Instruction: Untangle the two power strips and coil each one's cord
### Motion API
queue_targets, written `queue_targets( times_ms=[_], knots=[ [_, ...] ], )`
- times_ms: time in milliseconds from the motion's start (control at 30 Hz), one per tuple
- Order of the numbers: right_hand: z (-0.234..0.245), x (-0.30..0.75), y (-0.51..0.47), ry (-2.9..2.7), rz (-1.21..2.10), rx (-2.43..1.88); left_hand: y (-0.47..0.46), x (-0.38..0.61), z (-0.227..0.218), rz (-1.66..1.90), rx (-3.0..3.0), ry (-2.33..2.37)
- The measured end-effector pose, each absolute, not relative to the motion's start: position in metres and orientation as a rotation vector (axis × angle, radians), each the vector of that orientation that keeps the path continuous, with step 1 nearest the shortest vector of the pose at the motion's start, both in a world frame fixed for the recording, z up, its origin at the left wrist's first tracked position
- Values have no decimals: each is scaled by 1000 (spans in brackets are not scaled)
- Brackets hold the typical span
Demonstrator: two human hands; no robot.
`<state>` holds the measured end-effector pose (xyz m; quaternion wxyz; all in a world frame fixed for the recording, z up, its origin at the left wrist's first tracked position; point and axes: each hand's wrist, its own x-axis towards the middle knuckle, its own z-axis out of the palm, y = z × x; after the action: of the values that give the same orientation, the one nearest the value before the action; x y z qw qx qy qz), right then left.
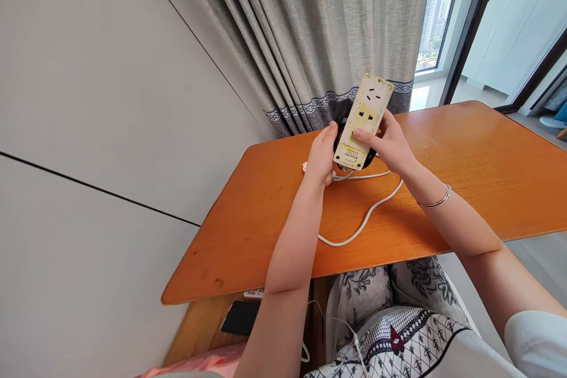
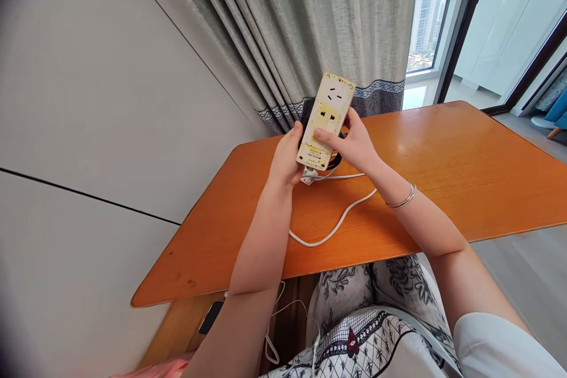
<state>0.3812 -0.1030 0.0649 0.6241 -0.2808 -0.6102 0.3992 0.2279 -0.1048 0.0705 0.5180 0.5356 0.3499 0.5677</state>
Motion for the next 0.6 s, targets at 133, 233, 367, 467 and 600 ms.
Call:
queue_targets(
  times_ms=[133,233,367,467,600],
  knots=[
    [60,379,-96,-1341,922,-652,-102,228,68,1383,1348,810],
    [57,379,-91,-1299,909,-661,-103,226,67,1424,1467,813],
    [56,387,-79,-1230,856,-645,-102,222,67,1426,1573,867],
    [55,411,-57,-1121,830,-647,-101,219,67,1410,1563,911],
    [44,465,-18,-939,717,-762,-102,219,69,1367,1576,939]
  ],
)
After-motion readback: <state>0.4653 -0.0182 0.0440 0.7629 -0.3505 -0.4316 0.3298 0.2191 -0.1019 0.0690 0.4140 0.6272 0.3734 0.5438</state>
